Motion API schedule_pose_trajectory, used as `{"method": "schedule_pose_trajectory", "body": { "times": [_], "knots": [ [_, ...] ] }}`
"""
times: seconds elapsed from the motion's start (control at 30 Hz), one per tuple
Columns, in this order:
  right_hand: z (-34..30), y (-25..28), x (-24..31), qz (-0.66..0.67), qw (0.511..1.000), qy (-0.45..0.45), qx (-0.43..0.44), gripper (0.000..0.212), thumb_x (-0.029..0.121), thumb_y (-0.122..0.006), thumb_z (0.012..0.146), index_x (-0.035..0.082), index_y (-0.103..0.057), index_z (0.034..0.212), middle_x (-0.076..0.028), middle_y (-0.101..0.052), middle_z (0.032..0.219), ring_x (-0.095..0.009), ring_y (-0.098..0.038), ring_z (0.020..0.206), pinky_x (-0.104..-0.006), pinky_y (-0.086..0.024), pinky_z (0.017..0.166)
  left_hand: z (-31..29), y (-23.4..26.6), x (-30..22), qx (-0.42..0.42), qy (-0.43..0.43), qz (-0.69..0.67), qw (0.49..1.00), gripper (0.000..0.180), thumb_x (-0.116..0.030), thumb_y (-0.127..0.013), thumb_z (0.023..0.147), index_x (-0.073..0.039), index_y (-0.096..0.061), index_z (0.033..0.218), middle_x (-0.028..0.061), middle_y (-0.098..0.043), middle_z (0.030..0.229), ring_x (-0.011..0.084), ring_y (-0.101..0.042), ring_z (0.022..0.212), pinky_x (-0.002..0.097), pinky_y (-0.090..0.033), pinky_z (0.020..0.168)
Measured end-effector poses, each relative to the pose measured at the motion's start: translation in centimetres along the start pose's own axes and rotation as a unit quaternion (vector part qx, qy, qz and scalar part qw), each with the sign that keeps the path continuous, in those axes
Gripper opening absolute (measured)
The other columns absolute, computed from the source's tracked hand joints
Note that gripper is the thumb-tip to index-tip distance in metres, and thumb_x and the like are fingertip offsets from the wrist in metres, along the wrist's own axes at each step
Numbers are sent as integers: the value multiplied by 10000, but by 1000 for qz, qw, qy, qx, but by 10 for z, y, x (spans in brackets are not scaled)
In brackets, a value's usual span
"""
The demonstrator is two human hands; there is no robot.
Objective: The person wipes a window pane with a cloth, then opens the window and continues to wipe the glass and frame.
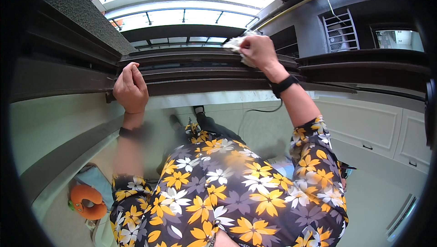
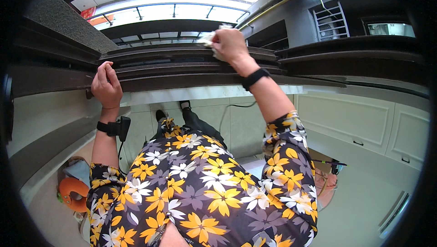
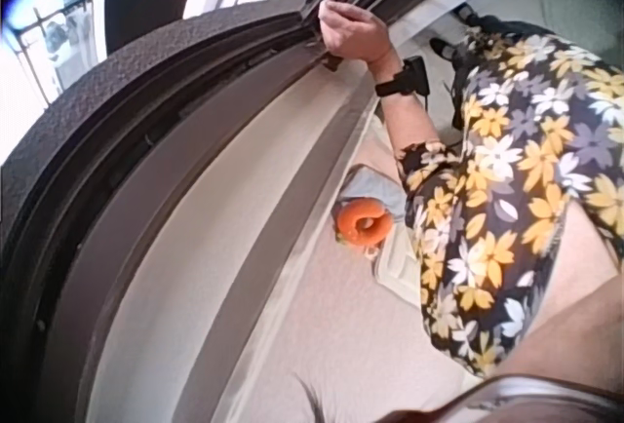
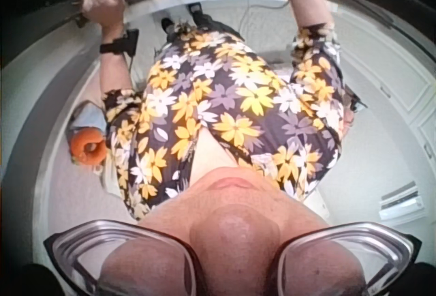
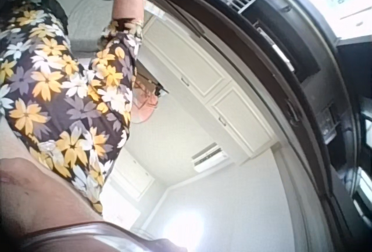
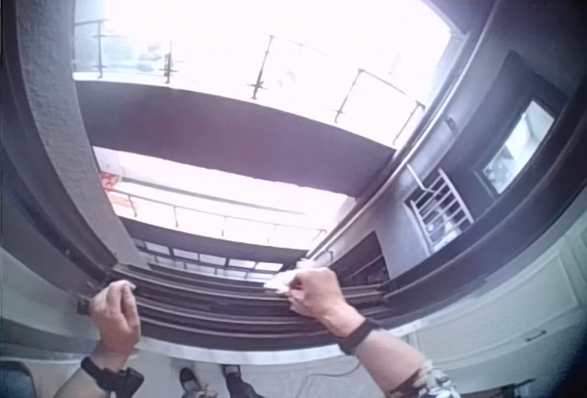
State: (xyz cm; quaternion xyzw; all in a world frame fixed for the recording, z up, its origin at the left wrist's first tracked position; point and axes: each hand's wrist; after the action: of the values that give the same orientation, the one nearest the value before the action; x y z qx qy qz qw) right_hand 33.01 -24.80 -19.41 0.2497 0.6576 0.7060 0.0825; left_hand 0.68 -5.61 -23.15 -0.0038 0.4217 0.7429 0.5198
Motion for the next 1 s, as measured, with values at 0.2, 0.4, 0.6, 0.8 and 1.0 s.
{"method": "schedule_pose_trajectory", "body": {
  "times": [0.2, 0.4, 0.6, 0.8, 1.0],
  "knots": [
    [6, 10, -7, -31, 997, -1, 71, 95, 168, -763, 772, 93, -770, 830, -144, -723, 805, -312, -716, 764, -399, -569, 751, -3, 0, 4, 8, 22, -22, 999, 152, -158, -529, 1020, -76, -656, 1005, 110, -693, 835, 302, -669, 718, 382, -513, 625],
    [18, 8, 14, 12, 996, 27, 80, 93, 166, -776, 770, 80, -776, 805, -148, -719, 772, -293, -719, 739, -382, -579, 728, 3, 0, -7, -4, 21, -9, 1000, 90, -117, -570, 978, -90, -652, 957, 102, -678, 771, 305, -660, 664, 385, -508, 581],
    [34, 4, 58, 34, 993, 67, 87, 95, 161, -771, 785, 67, -762, 797, -161, -715, 789, -321, -714, 767, -401, -575, 755, -1, 5, -6, 8, 26, -17, 999, 123, -129, -552, 997, -70, -660, 990, 115, -689, 816, 307, -673, 713, 377, -519, 623],
    [25, 15, 19, -46, 991, 56, 113, 63, 98, -716, 795, 66, -761, 765, -169, -711, 786, -321, -716, 769, -395, -578, 739, -1, 1, -12, 4, 27, -24, 999, 111, -123, -560, 990, -73, -659, 989, 121, -687, 811, 315, -669, 702, 380, -515, 614],
    [43, -11, 75, 38, 994, 89, 48, 82, 160, -750, 773, 80, -766, 775, -158, -714, 792, -311, -717, 776, -393, -572, 759, 5, 3, -14, -34, -13, -24, 999, 73, -100, -584, 964, -80, -651, 940, 87, -660, 736, 281, -642, 625, 382, -501, 558]
  ]
}}
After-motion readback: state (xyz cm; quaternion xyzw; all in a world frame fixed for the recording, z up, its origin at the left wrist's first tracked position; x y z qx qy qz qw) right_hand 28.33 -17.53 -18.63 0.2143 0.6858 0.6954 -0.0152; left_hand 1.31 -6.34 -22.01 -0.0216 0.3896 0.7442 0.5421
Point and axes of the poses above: each hand's wrist, its own z-axis towards the middle knuckle, its own y-axis out of the back of the hand, x = y × z
